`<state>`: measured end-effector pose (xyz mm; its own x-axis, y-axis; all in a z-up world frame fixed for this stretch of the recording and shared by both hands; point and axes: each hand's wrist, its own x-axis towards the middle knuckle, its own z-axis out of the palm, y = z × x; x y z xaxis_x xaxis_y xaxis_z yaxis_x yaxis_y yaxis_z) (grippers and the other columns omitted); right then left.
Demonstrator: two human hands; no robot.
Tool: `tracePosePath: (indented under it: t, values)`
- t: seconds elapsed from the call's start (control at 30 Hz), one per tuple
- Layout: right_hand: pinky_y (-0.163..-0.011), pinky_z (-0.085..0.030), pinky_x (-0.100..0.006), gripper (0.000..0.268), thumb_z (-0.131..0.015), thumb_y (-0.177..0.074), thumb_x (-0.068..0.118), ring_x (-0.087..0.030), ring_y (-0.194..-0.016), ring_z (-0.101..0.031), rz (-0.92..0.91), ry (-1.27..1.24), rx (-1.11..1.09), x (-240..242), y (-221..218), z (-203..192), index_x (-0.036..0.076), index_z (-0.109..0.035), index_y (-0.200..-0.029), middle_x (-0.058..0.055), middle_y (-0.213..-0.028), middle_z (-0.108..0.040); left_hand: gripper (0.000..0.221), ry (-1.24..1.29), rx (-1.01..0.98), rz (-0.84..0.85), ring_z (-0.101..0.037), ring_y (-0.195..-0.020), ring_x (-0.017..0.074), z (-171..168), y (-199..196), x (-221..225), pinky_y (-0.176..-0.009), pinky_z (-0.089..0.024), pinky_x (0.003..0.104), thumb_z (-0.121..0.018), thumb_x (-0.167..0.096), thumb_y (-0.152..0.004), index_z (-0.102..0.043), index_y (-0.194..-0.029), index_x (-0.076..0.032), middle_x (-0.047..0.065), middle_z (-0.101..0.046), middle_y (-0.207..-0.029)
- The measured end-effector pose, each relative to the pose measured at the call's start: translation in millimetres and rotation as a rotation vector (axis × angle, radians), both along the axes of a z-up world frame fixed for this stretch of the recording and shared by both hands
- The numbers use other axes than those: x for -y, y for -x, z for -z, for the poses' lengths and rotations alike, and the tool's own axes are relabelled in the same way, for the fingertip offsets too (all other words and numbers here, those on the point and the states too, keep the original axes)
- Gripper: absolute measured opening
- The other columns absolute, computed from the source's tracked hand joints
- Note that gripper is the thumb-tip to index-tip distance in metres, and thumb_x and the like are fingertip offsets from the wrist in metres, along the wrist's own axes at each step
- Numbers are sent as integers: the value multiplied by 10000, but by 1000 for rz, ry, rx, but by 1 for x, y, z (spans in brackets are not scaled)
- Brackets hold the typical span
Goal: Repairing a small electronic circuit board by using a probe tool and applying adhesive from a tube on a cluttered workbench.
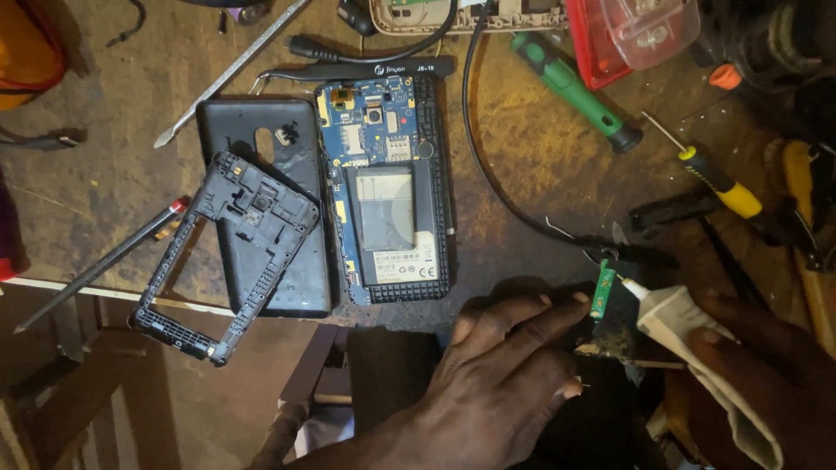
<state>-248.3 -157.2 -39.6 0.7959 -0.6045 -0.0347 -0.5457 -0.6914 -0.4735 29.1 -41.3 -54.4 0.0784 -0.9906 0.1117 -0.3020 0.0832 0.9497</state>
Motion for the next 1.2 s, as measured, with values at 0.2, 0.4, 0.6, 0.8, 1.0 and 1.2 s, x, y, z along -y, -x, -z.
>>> tracePosePath:
  t: [0.2, 0.4, 0.6, 0.8, 1.0, 1.2]
  values:
    - [-1147, -562, -412, 486, -743, -902, 15, -370, -1364, -675, 37, -54, 4, -5, 6, 1, 71, -607, -1366, -284, -1527, -621, 125, -34, 15, 21, -538, -1433, 374, -2, -3, 0, -1165, -423, 470, -638, -132, -1108, -699, -1027, -60, 216, -642, -1501]
    - [-1141, -550, -398, 481, -699, -904, 18, -359, -1386, -656, 96, -99, -24, -8, -11, -15, 51, -599, -1373, -280, -1545, -611, 164, -32, -15, -9, -563, -1413, 386, -1, -2, 1, -1164, -441, 488, -631, -161, -1111, -709, -1031, -41, 219, -643, -1480]
    - [-1136, -538, -384, 480, -656, -906, 21, -348, -1409, -637, 159, -142, -53, -6, -1, -7, 30, -590, -1381, -277, -1562, -600, 197, -33, -5, -22, -540, -1411, 335, 1, -1, 3, -1197, -425, 456, -636, -173, -1098, -734, -1004, -30, 205, -651, -1480]
    - [-1123, -579, -443, 517, -644, -888, 10, -410, -1382, -670, 228, -177, 92, -7, 4, 18, 0, -585, -1401, -334, -1535, -614, 151, -89, 7, 18, -532, -1434, 351, -1, -2, 1, -1181, -419, 477, -655, -189, -1092, -709, -1089, -48, 180, -622, -1515]
    - [-984, -562, -392, 222, -723, -1045, -60, -347, -1220, -682, 737, -258, 99, -35, 40, 69, -88, -630, -1244, -267, -1478, -653, 187, 26, -49, -72, -646, -1244, 350, -4, -3, 3, -1030, -467, 438, -534, -186, -1138, -636, -1046, -60, 177, -713, -1335]
    - [-1088, -488, -425, 469, -582, -962, 102, -289, -1183, -715, 1121, -720, -231, 3, -64, -13, 29, -686, -1414, -152, -1310, -767, 274, 15, -62, -149, -700, -1136, 331, -14, -7, 9, -982, -512, 431, -457, -262, -1151, -622, -1084, -54, 163, -723, -1198]
